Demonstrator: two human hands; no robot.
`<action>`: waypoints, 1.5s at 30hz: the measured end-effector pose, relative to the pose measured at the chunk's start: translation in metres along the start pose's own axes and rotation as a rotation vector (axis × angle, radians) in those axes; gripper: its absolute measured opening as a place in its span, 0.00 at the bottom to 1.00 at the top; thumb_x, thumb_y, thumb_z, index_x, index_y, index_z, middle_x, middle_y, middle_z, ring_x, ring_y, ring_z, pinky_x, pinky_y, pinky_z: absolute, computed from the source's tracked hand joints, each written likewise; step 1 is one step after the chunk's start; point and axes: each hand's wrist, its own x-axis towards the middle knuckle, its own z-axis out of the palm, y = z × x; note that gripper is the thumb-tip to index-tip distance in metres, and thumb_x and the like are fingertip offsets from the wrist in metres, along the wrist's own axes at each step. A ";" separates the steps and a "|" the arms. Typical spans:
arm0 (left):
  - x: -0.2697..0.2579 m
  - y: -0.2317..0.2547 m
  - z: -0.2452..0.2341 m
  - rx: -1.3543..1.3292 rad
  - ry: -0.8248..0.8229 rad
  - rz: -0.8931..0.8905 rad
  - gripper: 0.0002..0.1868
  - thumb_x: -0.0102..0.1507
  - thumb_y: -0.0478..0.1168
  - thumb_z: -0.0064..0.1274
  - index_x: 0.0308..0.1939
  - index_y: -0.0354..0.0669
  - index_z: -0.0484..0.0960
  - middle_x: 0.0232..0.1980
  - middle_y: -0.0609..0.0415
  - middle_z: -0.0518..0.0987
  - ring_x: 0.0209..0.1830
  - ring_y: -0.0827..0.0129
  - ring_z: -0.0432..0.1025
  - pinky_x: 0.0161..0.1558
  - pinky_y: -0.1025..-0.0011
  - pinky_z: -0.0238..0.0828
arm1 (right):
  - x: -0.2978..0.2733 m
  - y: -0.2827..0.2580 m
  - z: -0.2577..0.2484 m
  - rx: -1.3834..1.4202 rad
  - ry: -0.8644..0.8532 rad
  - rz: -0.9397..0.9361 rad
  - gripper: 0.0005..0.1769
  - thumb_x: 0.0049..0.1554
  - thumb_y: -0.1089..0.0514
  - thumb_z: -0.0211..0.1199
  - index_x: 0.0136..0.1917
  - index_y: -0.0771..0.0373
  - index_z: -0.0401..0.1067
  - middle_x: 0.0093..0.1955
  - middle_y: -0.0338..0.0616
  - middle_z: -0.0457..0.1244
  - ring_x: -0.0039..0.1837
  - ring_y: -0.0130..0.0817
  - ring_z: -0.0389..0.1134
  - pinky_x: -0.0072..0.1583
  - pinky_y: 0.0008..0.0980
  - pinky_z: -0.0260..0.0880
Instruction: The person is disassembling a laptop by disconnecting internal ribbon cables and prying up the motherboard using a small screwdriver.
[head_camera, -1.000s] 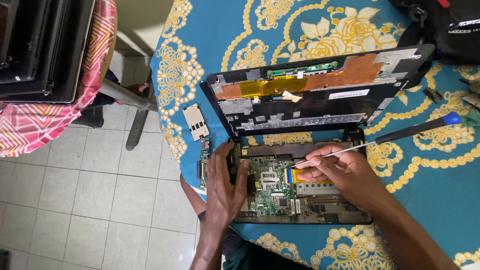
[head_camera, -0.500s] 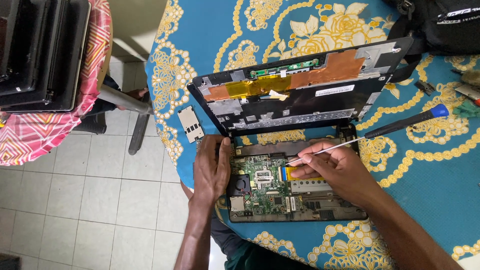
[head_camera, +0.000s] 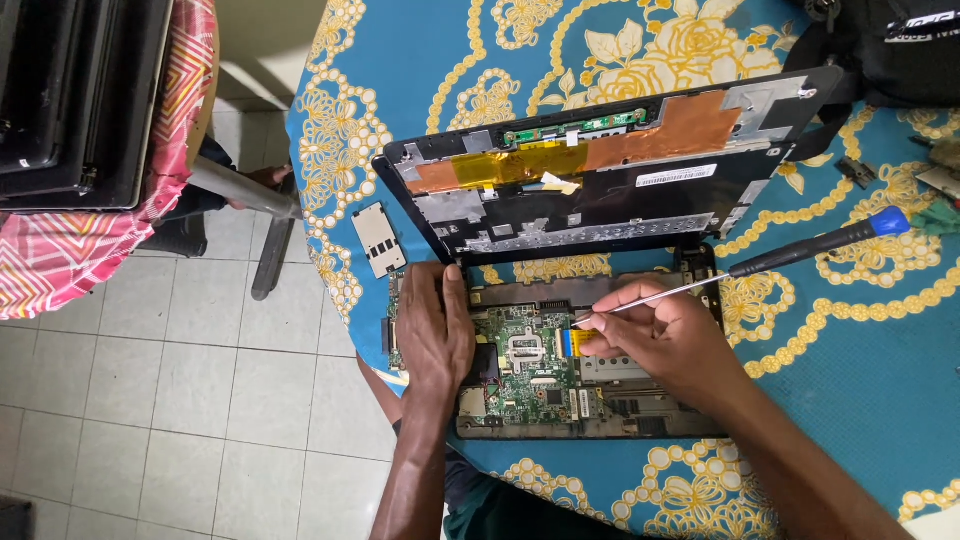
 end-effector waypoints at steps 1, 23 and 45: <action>0.001 -0.001 0.001 -0.001 -0.001 -0.002 0.22 0.77 0.51 0.31 0.44 0.45 0.77 0.31 0.51 0.73 0.33 0.59 0.76 0.34 0.60 0.75 | -0.001 -0.002 0.000 -0.001 0.000 0.002 0.18 0.54 0.66 0.68 0.54 0.81 0.74 0.45 0.72 0.73 0.44 0.52 0.80 0.51 0.49 0.84; 0.005 -0.009 0.008 -0.021 -0.017 0.032 0.20 0.78 0.53 0.27 0.40 0.50 0.68 0.40 0.53 0.67 0.39 0.52 0.72 0.35 0.57 0.73 | -0.006 -0.012 0.004 -0.159 -0.047 -0.088 0.15 0.56 0.64 0.65 0.54 0.76 0.76 0.45 0.67 0.75 0.43 0.47 0.81 0.50 0.46 0.84; 0.037 -0.005 -0.043 -0.361 -0.352 -0.121 0.37 0.69 0.66 0.24 0.34 0.46 0.83 0.24 0.57 0.68 0.24 0.69 0.61 0.31 0.64 0.54 | -0.014 -0.039 0.027 -0.345 0.114 0.142 0.11 0.60 0.63 0.60 0.55 0.68 0.77 0.53 0.57 0.76 0.45 0.49 0.80 0.51 0.38 0.79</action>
